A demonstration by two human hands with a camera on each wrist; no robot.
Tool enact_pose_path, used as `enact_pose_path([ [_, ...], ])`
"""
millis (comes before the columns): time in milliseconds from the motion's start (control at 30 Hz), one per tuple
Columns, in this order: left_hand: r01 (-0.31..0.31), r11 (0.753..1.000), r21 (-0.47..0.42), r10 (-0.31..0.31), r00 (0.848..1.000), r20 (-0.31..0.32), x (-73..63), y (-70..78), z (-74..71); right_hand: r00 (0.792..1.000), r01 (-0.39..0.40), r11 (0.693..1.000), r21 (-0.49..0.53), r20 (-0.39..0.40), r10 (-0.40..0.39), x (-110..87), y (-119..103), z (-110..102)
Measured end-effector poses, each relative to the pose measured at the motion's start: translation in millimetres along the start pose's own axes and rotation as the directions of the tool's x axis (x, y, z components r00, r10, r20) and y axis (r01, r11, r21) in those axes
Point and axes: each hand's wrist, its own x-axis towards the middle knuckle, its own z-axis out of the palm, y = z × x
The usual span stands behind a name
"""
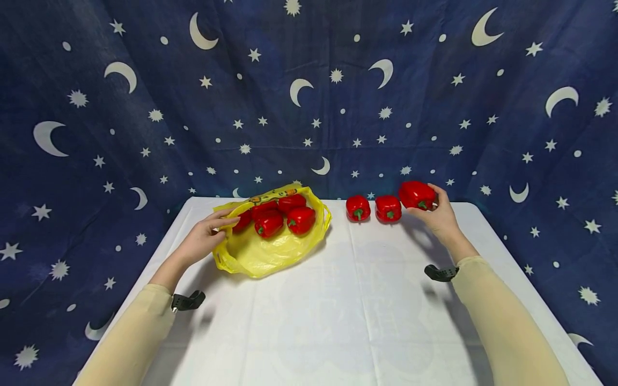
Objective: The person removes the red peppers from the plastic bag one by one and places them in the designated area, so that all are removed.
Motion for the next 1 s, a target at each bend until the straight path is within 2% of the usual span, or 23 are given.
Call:
enact_pose_path([
  [400,-0.037,0.999,0.011,0.037,0.999,-0.023,-1.0,0.1,0.9,0.996,-0.064,0.998,0.005,-0.055,0.064,5.4,20,-3],
  [767,-0.025,1.0,0.016,0.025,1.0,-0.018,-0.8,-0.3,0.8,0.988,-0.142,0.99,-0.024,-0.069,0.14,10.2,45,0],
  [1000,-0.012,1.0,0.005,0.012,1.0,-0.008,-0.7,0.2,-0.6,0.987,-0.146,0.989,-0.019,-0.072,0.144,12.3,51,4],
])
